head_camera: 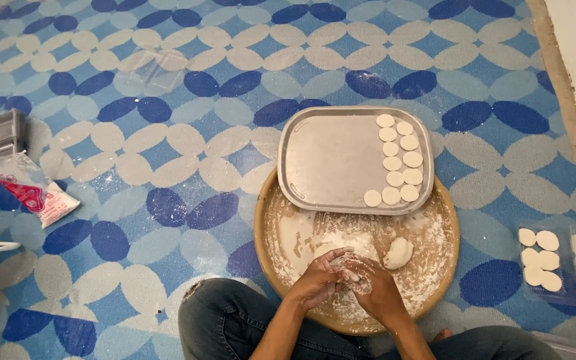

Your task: Hand-rolling small pieces of dough into uniform balls and arranging them on a metal tray.

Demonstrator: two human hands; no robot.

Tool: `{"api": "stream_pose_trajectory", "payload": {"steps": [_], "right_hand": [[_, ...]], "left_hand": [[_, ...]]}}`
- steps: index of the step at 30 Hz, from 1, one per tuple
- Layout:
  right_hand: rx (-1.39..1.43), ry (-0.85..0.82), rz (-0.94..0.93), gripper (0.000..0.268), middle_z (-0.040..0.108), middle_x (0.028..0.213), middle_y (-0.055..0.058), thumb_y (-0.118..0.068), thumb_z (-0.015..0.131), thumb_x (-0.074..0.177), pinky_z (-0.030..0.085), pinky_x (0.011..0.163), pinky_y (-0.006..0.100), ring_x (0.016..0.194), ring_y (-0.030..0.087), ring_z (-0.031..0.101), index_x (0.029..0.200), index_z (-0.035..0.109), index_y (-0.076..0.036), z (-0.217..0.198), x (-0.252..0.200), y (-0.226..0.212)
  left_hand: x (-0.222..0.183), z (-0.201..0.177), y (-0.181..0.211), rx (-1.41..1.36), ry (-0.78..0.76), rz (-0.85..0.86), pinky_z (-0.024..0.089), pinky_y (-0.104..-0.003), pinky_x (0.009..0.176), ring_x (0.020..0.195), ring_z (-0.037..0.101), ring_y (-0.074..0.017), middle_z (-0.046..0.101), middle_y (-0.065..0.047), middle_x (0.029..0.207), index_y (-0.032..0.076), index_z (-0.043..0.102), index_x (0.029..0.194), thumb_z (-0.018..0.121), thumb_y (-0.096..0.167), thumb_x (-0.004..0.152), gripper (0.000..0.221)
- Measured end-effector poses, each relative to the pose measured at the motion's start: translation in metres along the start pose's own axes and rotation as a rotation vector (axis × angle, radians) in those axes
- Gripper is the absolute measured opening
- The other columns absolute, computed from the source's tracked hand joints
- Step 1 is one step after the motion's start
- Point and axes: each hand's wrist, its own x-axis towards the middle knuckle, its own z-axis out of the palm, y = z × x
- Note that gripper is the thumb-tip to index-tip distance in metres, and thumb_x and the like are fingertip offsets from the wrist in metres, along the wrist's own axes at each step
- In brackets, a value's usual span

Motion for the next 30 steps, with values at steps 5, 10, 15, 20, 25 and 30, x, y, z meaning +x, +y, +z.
{"api": "stream_pose_trajectory", "payload": {"steps": [5, 10, 15, 20, 25, 30], "right_hand": [[-0.116, -0.068, 0.076, 0.062, 0.065, 0.141, 0.006, -0.010, 0.082, 0.071, 0.048, 0.111, 0.045, 0.131, 0.027, 0.060, 0.130, 0.069, -0.021, -0.004, 0.007, -0.017], [0.061, -0.159, 0.481, 0.091, 0.057, 0.149, 0.014, -0.031, 0.095, 0.069, 0.048, 0.116, 0.042, 0.138, 0.029, 0.057, 0.146, 0.052, -0.009, -0.014, 0.007, -0.017], [0.221, -0.150, 0.497, 0.069, 0.064, 0.148, 0.000, -0.001, 0.073, 0.080, 0.046, 0.117, 0.036, 0.137, 0.019, 0.060, 0.144, 0.059, -0.023, -0.033, 0.009, -0.045], [0.381, -0.057, 0.471, 0.068, 0.080, 0.129, 0.004, -0.002, 0.078, 0.075, 0.057, 0.100, 0.029, 0.116, 0.017, 0.075, 0.140, 0.066, -0.017, -0.038, 0.011, -0.051], [0.412, -0.017, 0.437, 0.068, 0.078, 0.132, 0.003, -0.002, 0.080, 0.075, 0.055, 0.105, 0.030, 0.119, 0.017, 0.074, 0.139, 0.066, -0.017, -0.041, 0.012, -0.042], [0.429, 0.080, 0.479, 0.075, 0.074, 0.128, 0.010, 0.008, 0.077, 0.075, 0.059, 0.100, 0.033, 0.118, 0.020, 0.071, 0.145, 0.057, -0.010, -0.024, 0.009, 0.009]], "left_hand": [[-0.003, 0.020, 0.004, 0.322, 0.206, 0.023, 0.054, -0.020, 0.060, 0.071, 0.068, -0.0145, 0.073, -0.013, 0.089, 0.000, 0.055, 0.141, 0.077, -0.004, 0.081, 0.064], [-0.002, 0.021, 0.011, 0.430, 0.294, 0.020, 0.043, -0.015, 0.042, 0.070, 0.074, -0.0137, 0.077, -0.014, 0.095, 0.002, 0.059, 0.141, 0.068, -0.003, 0.090, 0.052], [0.008, 0.006, 0.003, 0.373, 0.268, -0.017, 0.055, -0.017, 0.054, 0.069, 0.066, -0.0125, 0.073, -0.014, 0.105, 0.013, 0.054, 0.150, 0.068, 0.002, 0.091, 0.062], [0.014, -0.009, -0.005, 0.174, 0.156, -0.014, 0.052, -0.023, 0.060, 0.075, 0.064, -0.0155, 0.067, -0.013, 0.103, 0.004, 0.046, 0.146, 0.067, 0.002, 0.092, 0.059], [0.007, 0.011, 0.002, 0.390, 0.318, -0.012, 0.066, -0.029, 0.079, 0.088, 0.069, -0.0189, 0.062, -0.009, 0.106, 0.012, 0.051, 0.133, 0.059, 0.004, 0.101, 0.034], [-0.002, 0.031, 0.015, 0.546, 0.349, 0.018, 0.056, -0.019, 0.055, 0.068, 0.066, -0.0092, 0.074, -0.005, 0.120, 0.016, 0.054, 0.145, 0.060, 0.022, 0.098, 0.048]]}}
